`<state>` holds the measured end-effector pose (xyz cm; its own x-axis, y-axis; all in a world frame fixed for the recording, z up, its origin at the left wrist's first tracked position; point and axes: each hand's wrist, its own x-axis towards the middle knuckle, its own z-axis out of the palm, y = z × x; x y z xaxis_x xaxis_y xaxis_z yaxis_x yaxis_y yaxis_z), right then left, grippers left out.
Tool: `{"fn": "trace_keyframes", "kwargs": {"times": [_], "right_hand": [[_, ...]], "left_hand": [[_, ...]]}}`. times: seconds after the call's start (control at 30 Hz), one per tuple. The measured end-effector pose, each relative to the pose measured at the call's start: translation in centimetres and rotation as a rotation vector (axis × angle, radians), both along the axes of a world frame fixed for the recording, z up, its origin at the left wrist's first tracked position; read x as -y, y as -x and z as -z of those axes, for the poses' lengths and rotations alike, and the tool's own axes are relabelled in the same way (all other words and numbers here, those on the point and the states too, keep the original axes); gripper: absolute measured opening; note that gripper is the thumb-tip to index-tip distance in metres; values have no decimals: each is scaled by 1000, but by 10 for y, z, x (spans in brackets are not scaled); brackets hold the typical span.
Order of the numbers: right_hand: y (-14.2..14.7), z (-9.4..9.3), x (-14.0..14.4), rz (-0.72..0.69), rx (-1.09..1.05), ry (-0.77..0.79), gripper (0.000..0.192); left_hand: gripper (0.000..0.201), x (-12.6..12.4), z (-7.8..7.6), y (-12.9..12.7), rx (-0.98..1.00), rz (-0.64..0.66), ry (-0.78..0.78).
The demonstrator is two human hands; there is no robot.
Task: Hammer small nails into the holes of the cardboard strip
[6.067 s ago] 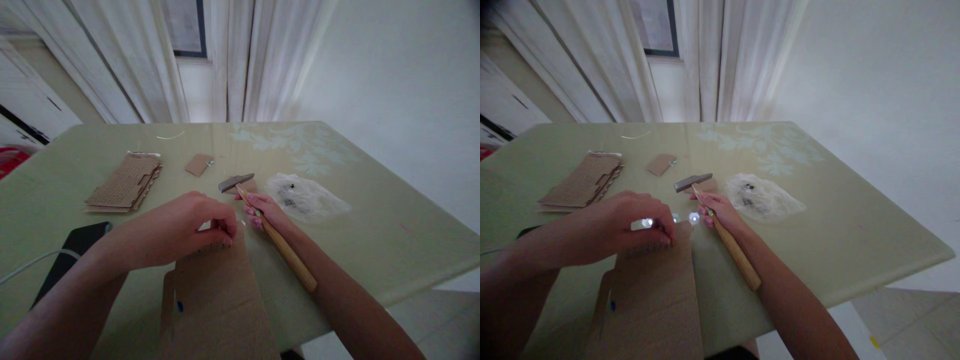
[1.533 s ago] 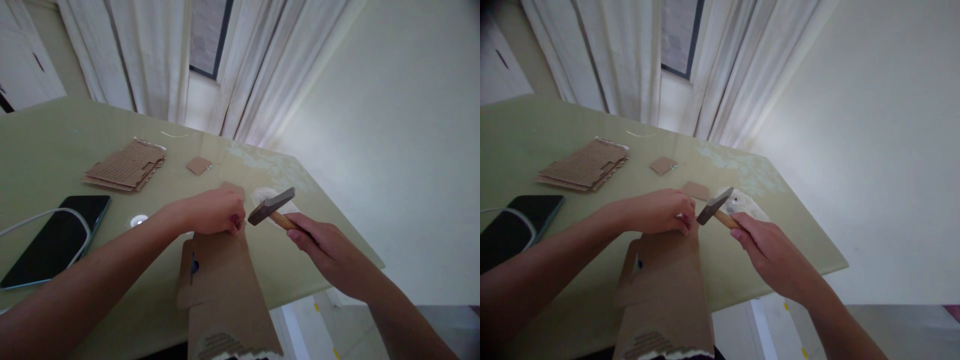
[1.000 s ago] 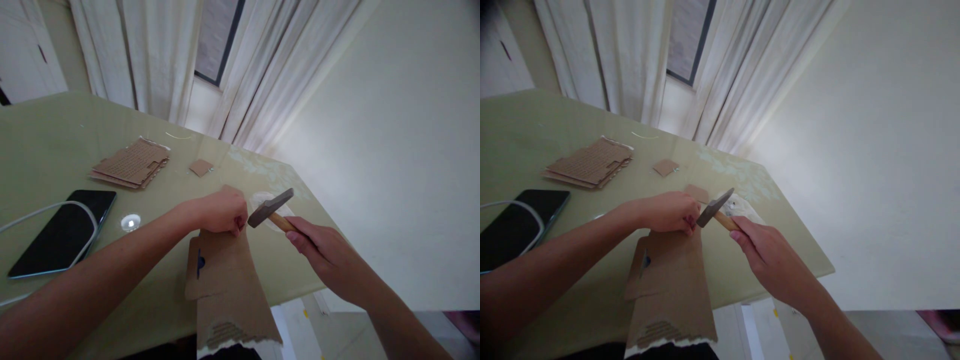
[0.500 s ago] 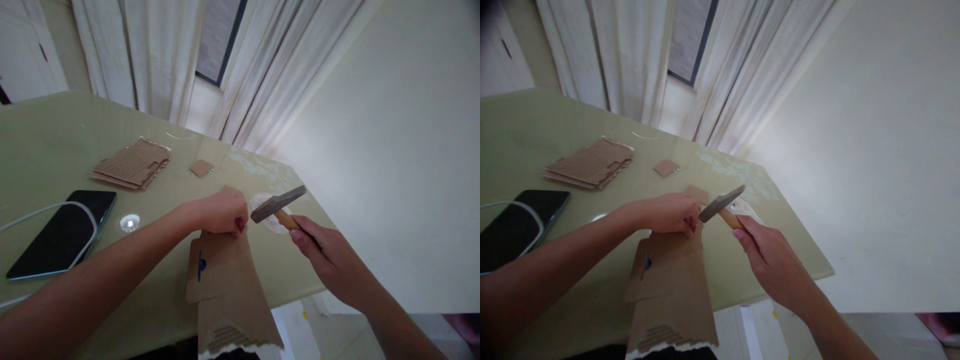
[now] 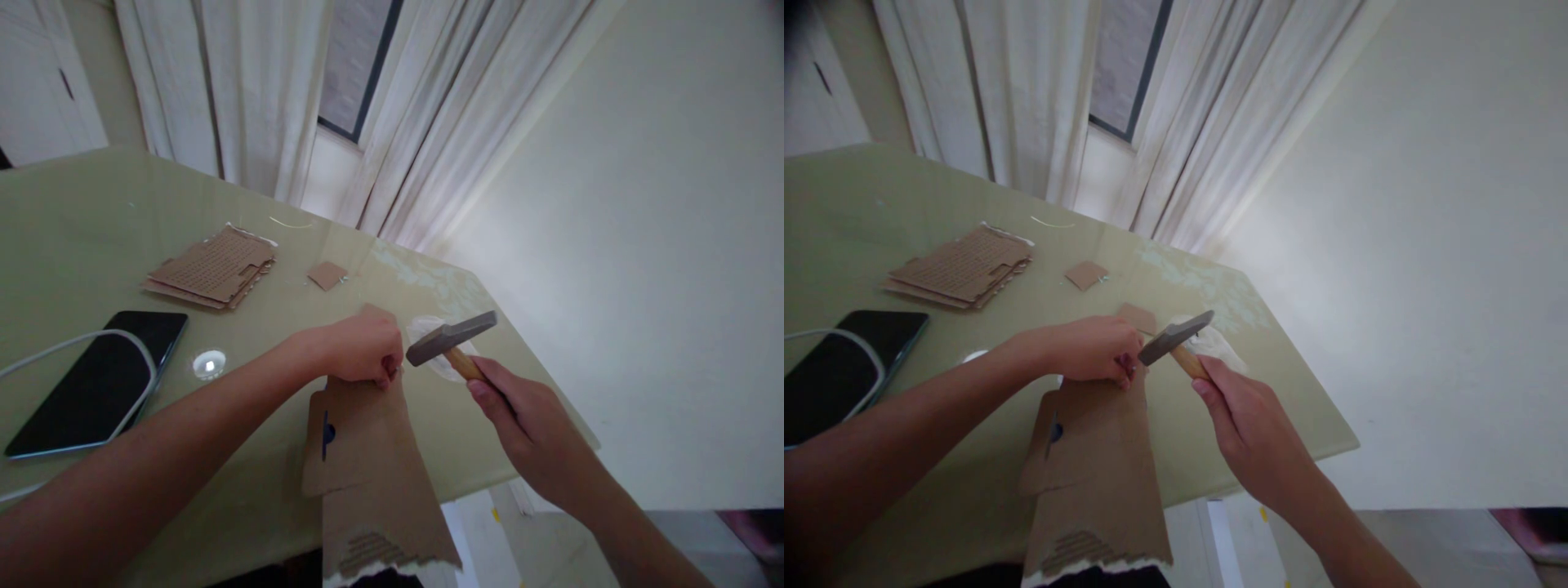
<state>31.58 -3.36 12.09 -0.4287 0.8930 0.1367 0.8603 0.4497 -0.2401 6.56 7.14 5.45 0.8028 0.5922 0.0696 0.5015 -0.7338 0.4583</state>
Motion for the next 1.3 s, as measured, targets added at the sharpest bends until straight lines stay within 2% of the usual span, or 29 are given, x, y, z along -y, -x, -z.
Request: {"fn": "trace_keyframes", "kwargs": {"times": [0.1, 0.17, 0.43, 0.57, 0.67, 0.93, 1.17, 1.3], "right_hand": [[-1, 16, -1, -72, 83, 59, 30], [-1, 20, -1, -91, 99, 71, 29], [4, -2, 3, 10, 0, -82, 28], [2, 9, 2, -35, 28, -15, 29], [-2, 18, 1, -86, 70, 57, 30], [4, 1, 6, 8, -9, -77, 30], [0, 20, 5, -101, 81, 38, 34], [-1, 15, 6, -82, 48, 15, 30]], "left_hand": [[6, 3, -4, -1, -28, -12, -41], [7, 4, -5, -1, -27, 0, -61], [6, 2, 4, 1, 5, -7, 32], [3, 6, -1, -1, -30, -48, -11], [5, 7, -4, -3, -36, -27, -73], [3, 8, 3, -3, -67, -93, -21], [8, 10, -1, -5, -42, -82, -81], [5, 11, -3, -6, -62, -92, -54]]}}
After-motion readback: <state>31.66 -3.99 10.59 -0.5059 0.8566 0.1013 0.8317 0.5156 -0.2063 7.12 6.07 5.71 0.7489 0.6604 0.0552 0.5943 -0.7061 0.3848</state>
